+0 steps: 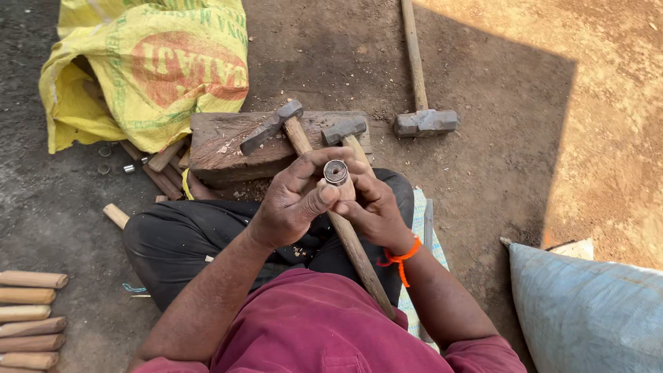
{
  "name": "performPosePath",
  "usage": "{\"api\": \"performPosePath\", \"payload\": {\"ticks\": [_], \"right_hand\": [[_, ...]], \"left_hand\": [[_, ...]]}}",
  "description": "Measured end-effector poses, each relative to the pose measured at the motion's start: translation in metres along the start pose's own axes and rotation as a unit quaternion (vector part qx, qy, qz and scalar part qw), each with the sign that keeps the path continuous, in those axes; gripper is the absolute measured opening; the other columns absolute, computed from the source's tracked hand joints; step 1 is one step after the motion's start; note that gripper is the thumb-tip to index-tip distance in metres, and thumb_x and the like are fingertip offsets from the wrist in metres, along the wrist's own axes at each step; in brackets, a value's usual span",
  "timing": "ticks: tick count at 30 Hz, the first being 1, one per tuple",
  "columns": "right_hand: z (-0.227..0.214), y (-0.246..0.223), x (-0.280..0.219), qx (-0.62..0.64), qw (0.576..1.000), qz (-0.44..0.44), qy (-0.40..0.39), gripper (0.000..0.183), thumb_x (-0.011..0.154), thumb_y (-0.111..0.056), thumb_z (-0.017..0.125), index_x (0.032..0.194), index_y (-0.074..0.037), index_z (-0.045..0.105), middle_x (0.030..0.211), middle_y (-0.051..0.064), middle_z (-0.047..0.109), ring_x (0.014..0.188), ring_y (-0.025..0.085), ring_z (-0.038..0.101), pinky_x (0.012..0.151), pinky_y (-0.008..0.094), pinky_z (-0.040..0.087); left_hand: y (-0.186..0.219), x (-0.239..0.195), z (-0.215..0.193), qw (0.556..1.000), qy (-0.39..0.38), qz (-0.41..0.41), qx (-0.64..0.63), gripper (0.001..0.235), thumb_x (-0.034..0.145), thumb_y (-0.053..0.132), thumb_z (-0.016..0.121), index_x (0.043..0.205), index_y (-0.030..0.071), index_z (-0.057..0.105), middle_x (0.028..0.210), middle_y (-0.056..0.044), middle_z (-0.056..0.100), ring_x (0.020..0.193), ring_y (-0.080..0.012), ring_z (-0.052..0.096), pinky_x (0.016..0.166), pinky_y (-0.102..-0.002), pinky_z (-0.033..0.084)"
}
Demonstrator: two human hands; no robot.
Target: The person shapes and finishes wooden tool handles using a small adze-like hammer and by fitting metal rings onto the ends of the wood pieces.
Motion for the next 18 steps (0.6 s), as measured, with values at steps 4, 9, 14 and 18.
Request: {"api": "performPosePath", "payload": {"ticks": [4,9,14,18], "right_hand": [[-0.008,-0.005,-0.016,0.043,0.995,-0.005,-0.087,0.036,0.100,-0.028,0.076,0.123,-0.001,0.070,0.109,0.003,0.073,0.101,0.013,0.068,0.091,0.030,0.057],[-0.013,-0.042,-0.018,-0.120,0.986,-0.116,0.016,0.038,0.101,-0.030,0.076,0.125,-0.002,0.066,0.116,0.008,0.069,0.104,0.016,0.065,0.093,0.031,0.054],[-0.001,-0.074,-0.006,-0.224,0.952,-0.185,0.098,0.041,0.102,-0.029,0.075,0.130,-0.002,0.064,0.123,0.012,0.068,0.113,0.021,0.070,0.096,0.033,0.057],[0.002,-0.072,0.002,-0.240,0.951,-0.164,0.102,0.038,0.100,-0.024,0.074,0.129,-0.001,0.065,0.123,0.012,0.069,0.110,0.021,0.071,0.094,0.033,0.058]], "left_hand": [[0.012,-0.007,0.013,0.973,0.019,0.004,0.231,0.042,0.108,0.027,0.066,0.139,-0.001,0.060,0.104,-0.004,0.069,0.095,-0.0070,0.066,0.088,-0.024,0.057],[0.012,-0.016,0.030,0.953,0.095,0.064,0.282,0.039,0.103,0.025,0.072,0.134,0.003,0.064,0.103,-0.003,0.071,0.091,-0.0074,0.068,0.084,-0.024,0.060],[0.028,-0.023,0.041,0.899,0.160,0.195,0.359,0.034,0.102,0.020,0.077,0.128,0.004,0.062,0.121,-0.010,0.073,0.113,-0.0165,0.071,0.100,-0.030,0.060],[0.029,-0.026,0.039,0.860,0.191,0.246,0.404,0.036,0.098,0.018,0.080,0.125,0.005,0.061,0.127,-0.013,0.072,0.123,-0.0232,0.072,0.107,-0.034,0.059]]}}
Point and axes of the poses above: each hand's wrist, its own x-axis towards the middle knuckle, its own z-axis out of the palm, y = z × x, the point moved 7 cm from there along x, towards the middle knuckle
